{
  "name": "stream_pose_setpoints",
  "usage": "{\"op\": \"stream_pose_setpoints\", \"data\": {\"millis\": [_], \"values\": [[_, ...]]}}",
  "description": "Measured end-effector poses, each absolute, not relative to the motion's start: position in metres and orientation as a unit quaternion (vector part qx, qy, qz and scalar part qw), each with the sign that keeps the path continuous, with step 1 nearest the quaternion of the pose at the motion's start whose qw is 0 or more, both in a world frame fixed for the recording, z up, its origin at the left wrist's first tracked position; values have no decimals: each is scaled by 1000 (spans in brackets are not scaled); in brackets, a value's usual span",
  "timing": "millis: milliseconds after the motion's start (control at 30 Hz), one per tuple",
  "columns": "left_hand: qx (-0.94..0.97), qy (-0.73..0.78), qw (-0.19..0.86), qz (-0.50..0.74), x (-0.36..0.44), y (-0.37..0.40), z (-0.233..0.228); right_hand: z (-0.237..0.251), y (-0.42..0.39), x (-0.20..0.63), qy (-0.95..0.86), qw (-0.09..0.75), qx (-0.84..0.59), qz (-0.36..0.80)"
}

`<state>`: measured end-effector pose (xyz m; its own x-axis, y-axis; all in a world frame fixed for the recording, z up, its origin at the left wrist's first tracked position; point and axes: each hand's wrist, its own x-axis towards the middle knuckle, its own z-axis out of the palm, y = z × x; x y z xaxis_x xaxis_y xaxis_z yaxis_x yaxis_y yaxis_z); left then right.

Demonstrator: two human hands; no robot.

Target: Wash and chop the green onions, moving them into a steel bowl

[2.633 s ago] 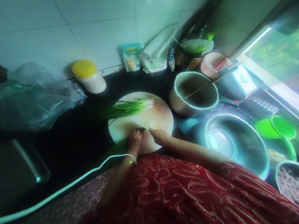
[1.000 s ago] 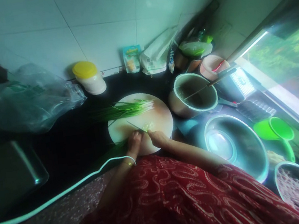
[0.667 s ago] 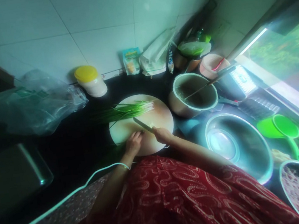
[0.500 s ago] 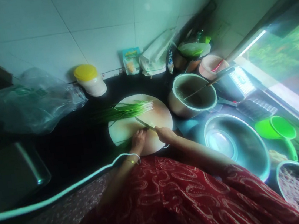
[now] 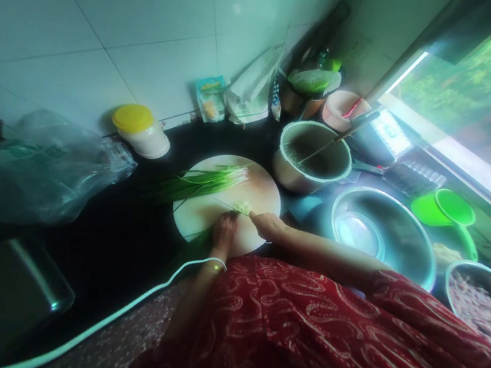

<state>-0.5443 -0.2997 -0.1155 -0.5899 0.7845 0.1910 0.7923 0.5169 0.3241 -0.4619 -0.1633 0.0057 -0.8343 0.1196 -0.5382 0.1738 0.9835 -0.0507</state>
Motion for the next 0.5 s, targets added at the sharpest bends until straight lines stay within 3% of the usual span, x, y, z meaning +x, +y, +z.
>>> {"op": "stream_pose_setpoints", "data": {"millis": [500], "values": [[-414,-884,-2,-218,-547,-299,-125,3,-166,-468,959,272,65,-53]]}}
